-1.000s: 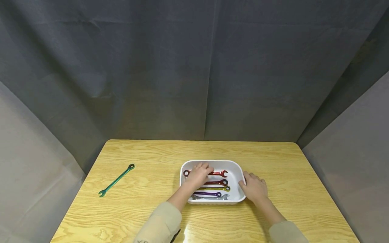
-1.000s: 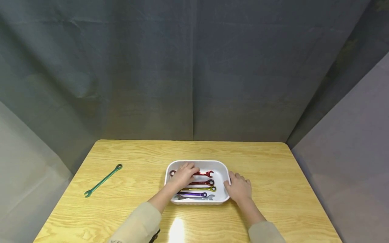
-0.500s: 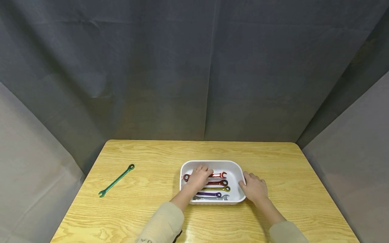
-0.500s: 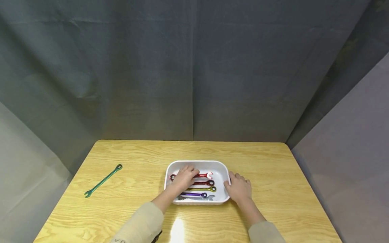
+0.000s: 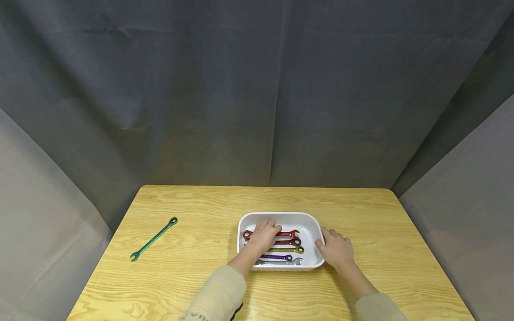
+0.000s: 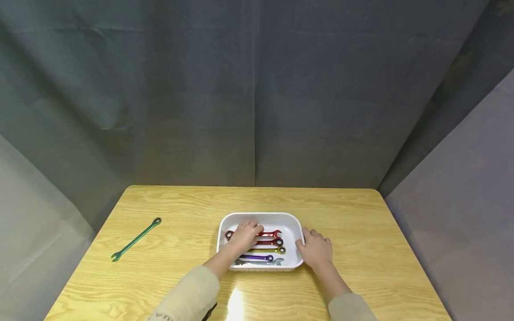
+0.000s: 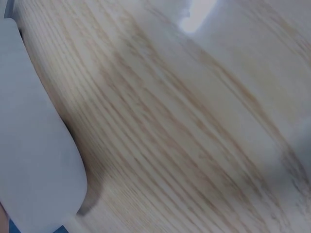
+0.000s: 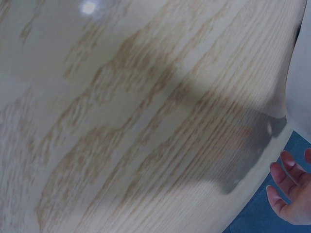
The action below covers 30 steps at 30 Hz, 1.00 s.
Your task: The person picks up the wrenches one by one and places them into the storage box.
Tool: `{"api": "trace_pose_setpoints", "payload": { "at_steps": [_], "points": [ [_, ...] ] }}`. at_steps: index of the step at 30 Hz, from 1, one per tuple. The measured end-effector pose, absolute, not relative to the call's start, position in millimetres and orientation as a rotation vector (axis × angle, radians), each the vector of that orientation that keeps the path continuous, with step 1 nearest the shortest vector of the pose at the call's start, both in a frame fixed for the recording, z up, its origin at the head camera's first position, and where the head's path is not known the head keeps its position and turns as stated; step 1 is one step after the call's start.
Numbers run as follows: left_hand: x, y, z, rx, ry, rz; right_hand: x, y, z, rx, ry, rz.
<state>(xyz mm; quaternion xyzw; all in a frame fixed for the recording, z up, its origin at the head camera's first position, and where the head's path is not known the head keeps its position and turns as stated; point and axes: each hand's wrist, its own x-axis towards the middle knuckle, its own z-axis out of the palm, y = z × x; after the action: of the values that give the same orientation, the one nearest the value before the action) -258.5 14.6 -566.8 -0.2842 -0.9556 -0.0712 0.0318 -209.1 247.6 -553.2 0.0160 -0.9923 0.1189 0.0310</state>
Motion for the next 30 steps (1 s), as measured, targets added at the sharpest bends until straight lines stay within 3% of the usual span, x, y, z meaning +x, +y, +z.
{"api": "trace_pose_setpoints", "payload": {
  "at_steps": [30],
  "points": [
    [-265.4, 17.2, -572.9, -0.796, -3.042, -0.303, -208.9, 247.7, -554.0, 0.033, -3.064, 0.366]
  ]
}}
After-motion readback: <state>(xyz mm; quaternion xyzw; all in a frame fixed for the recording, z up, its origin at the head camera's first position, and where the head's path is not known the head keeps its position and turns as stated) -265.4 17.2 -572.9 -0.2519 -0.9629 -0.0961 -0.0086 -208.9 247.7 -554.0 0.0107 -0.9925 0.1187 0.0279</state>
